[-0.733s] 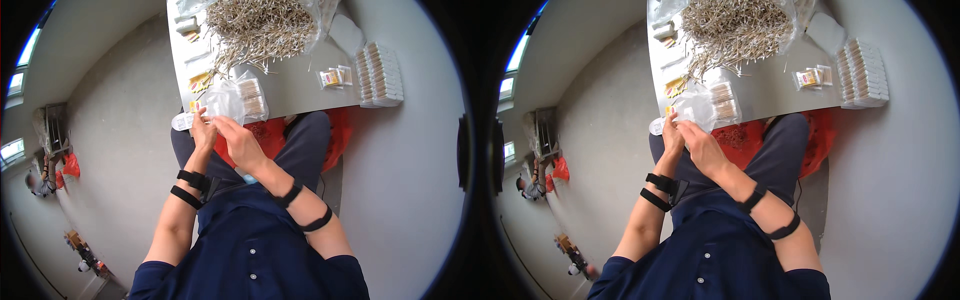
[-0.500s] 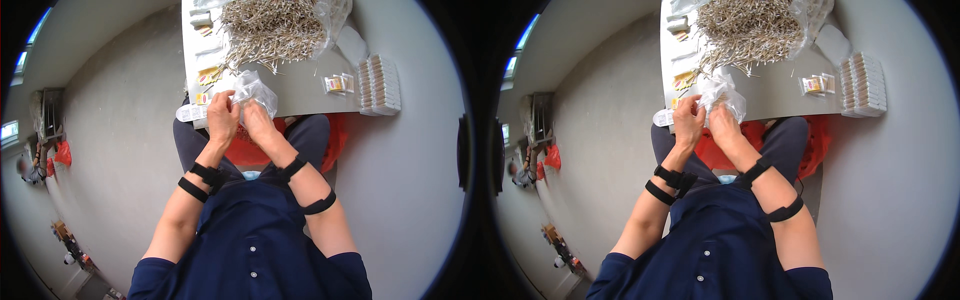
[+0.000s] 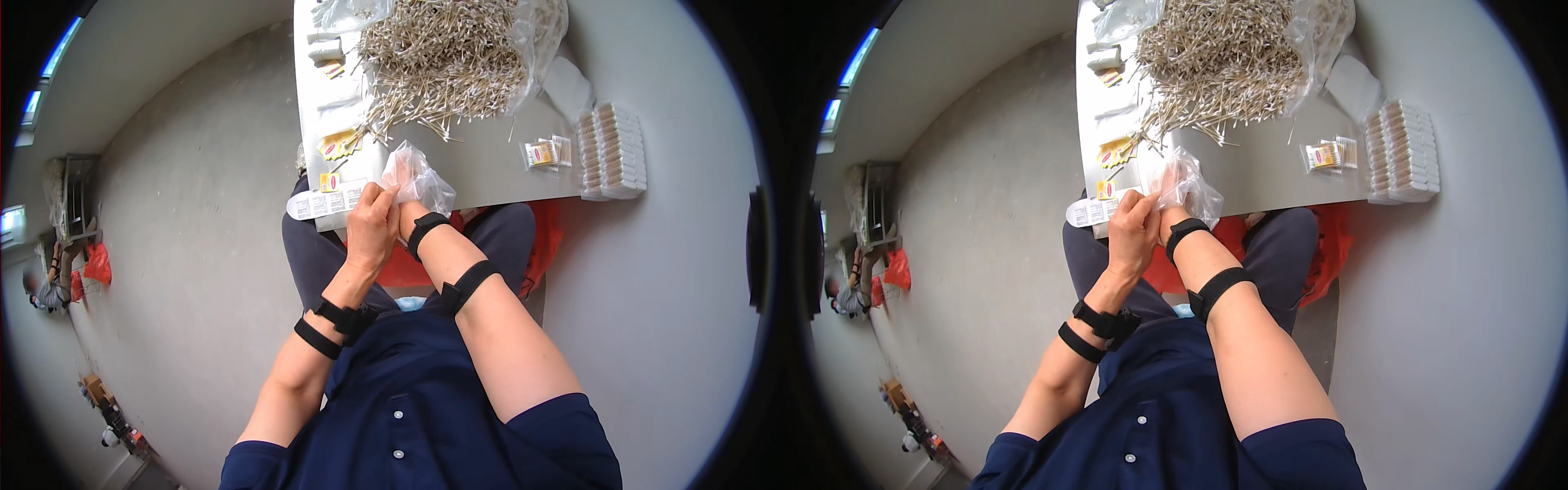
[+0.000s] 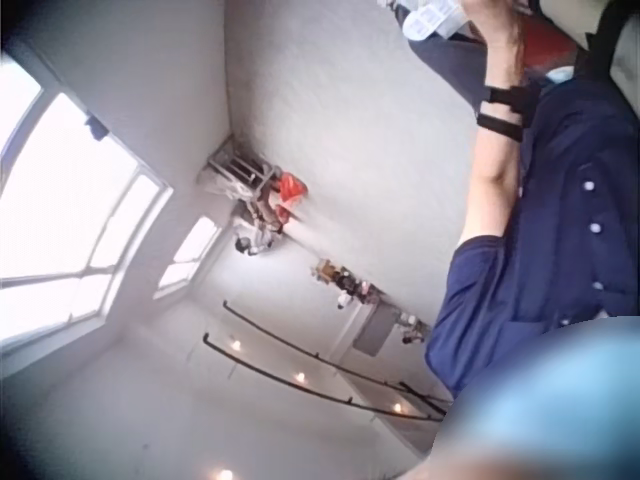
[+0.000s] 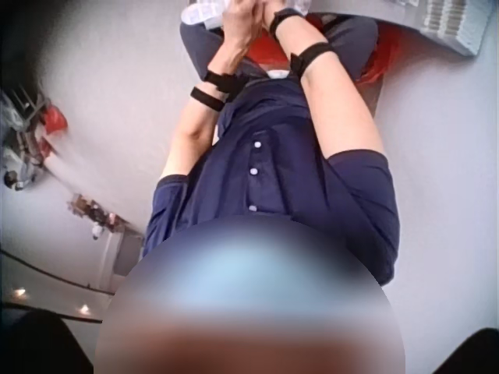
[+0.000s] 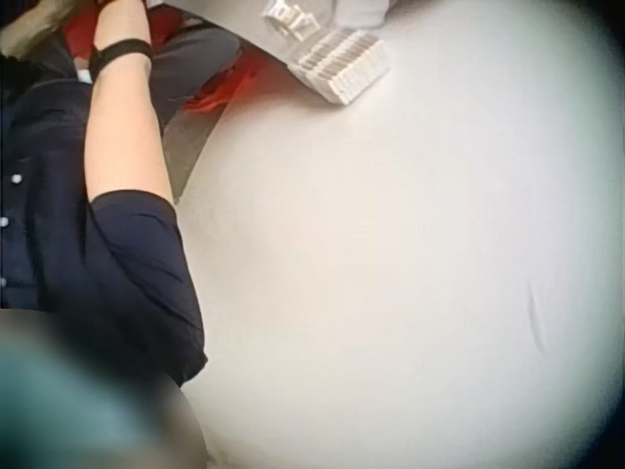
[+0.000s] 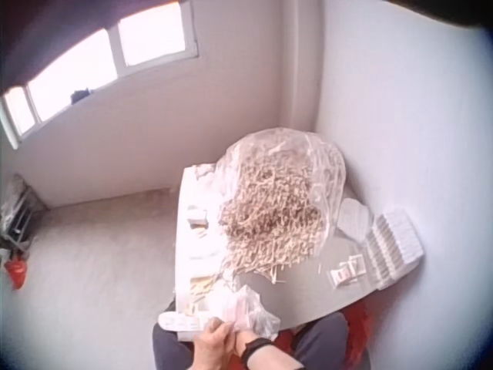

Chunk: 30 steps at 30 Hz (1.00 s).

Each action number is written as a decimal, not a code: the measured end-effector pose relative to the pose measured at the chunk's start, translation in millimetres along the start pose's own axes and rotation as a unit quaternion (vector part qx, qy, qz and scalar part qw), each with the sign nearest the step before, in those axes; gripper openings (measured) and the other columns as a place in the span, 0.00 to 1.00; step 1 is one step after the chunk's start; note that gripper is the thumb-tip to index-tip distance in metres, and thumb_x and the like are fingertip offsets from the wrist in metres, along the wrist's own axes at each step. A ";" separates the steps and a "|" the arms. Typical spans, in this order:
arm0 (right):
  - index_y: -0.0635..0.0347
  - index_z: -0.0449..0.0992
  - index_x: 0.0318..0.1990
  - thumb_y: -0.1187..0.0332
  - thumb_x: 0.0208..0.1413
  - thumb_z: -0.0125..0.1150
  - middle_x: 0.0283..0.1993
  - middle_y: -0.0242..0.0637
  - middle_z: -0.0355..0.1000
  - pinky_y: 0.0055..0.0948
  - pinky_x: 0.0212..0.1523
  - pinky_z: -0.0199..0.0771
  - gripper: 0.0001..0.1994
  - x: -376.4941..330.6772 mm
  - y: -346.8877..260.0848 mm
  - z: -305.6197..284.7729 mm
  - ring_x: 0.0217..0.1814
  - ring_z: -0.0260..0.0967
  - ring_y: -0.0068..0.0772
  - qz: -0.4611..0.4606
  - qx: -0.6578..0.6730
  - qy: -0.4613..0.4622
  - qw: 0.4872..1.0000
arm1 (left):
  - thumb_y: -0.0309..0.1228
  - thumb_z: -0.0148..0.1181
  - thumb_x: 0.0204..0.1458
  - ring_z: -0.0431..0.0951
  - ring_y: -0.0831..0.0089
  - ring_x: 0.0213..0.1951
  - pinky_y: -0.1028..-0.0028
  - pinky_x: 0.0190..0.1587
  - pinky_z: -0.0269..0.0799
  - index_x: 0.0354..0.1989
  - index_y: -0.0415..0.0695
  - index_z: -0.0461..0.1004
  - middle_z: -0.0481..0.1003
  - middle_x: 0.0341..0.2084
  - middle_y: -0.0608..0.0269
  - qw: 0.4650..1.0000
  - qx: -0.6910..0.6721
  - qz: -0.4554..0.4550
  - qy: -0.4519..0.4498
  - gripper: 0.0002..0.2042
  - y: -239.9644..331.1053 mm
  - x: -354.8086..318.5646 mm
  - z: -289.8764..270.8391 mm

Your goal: The person is packaging sets of cotton swabs into plastic bags and arranging them.

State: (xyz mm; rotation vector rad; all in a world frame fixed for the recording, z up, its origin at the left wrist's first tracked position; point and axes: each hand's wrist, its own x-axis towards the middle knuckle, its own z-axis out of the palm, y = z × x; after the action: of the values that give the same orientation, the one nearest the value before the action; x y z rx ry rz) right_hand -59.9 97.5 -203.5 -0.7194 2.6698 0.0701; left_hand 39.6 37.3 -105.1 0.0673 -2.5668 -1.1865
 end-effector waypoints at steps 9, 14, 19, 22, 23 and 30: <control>0.48 0.80 0.44 0.64 0.58 0.54 0.42 0.35 0.77 0.34 0.41 0.74 0.10 -20.2 10.4 37.5 0.46 0.74 0.36 -0.055 -0.203 0.118 0.970 | 0.28 0.60 0.58 0.68 0.84 0.22 0.81 0.26 0.66 0.45 0.36 0.79 0.73 0.23 0.71 0.935 -0.211 -0.287 0.003 0.10 -16.0 14.8 -2.7; 0.56 0.83 0.38 0.72 0.52 0.58 0.40 0.48 0.79 0.36 0.39 0.79 0.09 -11.6 40.8 -21.5 0.43 0.79 0.43 -0.095 0.171 0.024 0.980 | 0.29 0.59 0.57 0.68 0.85 0.21 0.81 0.25 0.65 0.46 0.37 0.78 0.72 0.20 0.71 0.939 -0.199 -0.279 0.010 0.12 -18.9 24.0 -6.4; 0.69 0.77 0.46 0.75 0.55 0.60 0.31 0.47 0.78 0.33 0.39 0.76 0.12 -75.6 87.1 -140.6 0.37 0.78 0.40 -0.173 0.314 -0.052 0.932 | 0.30 0.60 0.57 0.69 0.85 0.21 0.80 0.25 0.66 0.45 0.37 0.79 0.73 0.20 0.71 0.942 -0.175 -0.284 0.029 0.12 -19.3 22.3 -14.0; 0.69 0.75 0.49 0.63 0.53 0.65 0.31 0.49 0.76 0.39 0.38 0.76 0.20 -109.3 95.5 -146.9 0.36 0.77 0.48 0.080 0.315 0.180 0.929 | 0.30 0.60 0.56 0.70 0.84 0.21 0.79 0.26 0.67 0.46 0.38 0.79 0.74 0.22 0.70 0.946 -0.165 -0.278 0.019 0.12 -13.9 23.1 -10.3; 0.69 0.75 0.49 0.63 0.53 0.65 0.31 0.49 0.76 0.39 0.38 0.76 0.20 -115.7 90.2 -136.9 0.36 0.77 0.48 0.085 0.314 0.180 0.928 | 0.31 0.60 0.56 0.70 0.83 0.23 0.79 0.27 0.68 0.46 0.38 0.79 0.74 0.23 0.69 0.947 -0.156 -0.279 0.012 0.13 -12.0 22.4 -9.5; 0.68 0.68 0.56 0.73 0.49 0.62 0.41 0.48 0.75 0.46 0.44 0.75 0.25 -136.4 48.7 -85.3 0.44 0.73 0.54 0.130 0.299 0.228 0.918 | 0.31 0.61 0.55 0.71 0.83 0.28 0.79 0.32 0.69 0.49 0.39 0.78 0.77 0.28 0.67 0.946 -0.134 -0.296 -0.002 0.14 -9.3 18.7 -11.2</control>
State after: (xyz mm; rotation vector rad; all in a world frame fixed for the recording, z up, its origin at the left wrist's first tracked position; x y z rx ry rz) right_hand -4.0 192.4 -76.5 -0.1887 2.9423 -0.9086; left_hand 24.4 19.8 -100.4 0.8218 -2.4271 -1.7243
